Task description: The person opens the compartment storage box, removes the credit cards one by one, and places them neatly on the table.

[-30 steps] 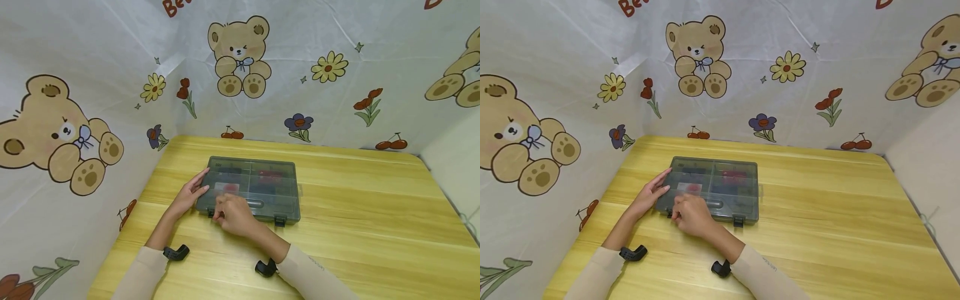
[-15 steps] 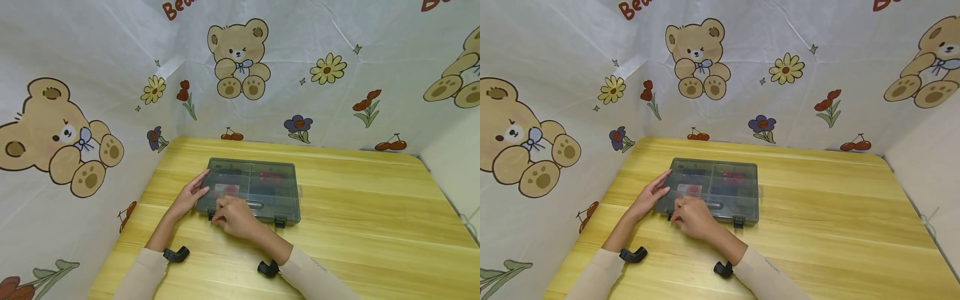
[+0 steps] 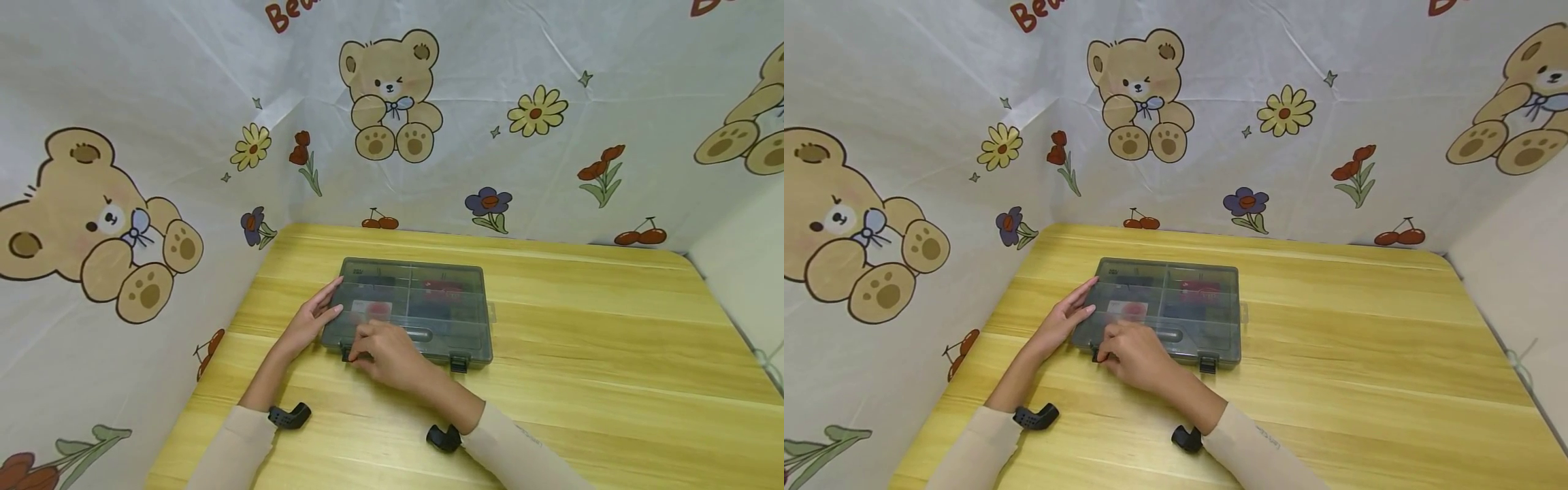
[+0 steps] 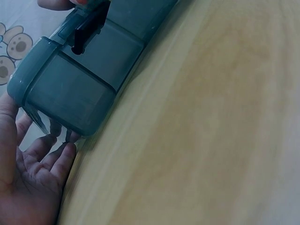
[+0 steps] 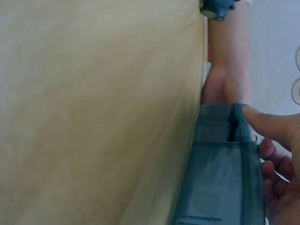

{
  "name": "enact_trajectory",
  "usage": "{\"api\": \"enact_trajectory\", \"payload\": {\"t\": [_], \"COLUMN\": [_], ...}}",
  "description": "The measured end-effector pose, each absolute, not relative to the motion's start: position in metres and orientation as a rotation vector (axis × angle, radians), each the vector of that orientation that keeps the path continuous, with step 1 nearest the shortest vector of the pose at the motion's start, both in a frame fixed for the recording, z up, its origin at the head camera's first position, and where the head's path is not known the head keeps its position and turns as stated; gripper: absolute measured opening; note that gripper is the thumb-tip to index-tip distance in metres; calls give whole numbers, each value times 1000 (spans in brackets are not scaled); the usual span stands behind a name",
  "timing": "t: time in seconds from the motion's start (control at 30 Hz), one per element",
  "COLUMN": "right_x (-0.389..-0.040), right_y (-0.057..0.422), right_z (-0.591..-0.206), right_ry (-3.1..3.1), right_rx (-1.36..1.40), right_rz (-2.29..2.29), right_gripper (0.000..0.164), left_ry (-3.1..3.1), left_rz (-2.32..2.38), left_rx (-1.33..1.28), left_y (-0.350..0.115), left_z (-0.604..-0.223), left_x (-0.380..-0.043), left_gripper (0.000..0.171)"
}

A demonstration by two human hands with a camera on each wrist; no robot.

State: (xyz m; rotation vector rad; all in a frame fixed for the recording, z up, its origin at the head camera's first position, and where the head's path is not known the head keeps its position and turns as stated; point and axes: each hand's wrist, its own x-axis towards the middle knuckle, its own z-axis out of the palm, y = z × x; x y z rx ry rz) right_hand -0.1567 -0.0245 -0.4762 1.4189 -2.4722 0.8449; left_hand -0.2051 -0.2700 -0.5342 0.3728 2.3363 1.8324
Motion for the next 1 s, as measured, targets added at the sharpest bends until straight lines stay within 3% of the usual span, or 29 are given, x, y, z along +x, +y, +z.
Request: {"api": "enact_trajectory", "payload": {"t": [0.43, 1.0], "right_x": [-145, -130], "right_y": [8, 63], "right_z": [-453, -433], "right_ry": [-2522, -2412], "right_rx": [1464, 1214], "right_rz": [1029, 1125], "right_gripper": [11, 18], "left_ry": [2346, 2356], "left_rz": [1830, 1817], "left_rx": [405, 384], "left_y": [-270, -269], "left_z": [-533, -533], "left_x": [-205, -204], "left_gripper": [61, 60]}}
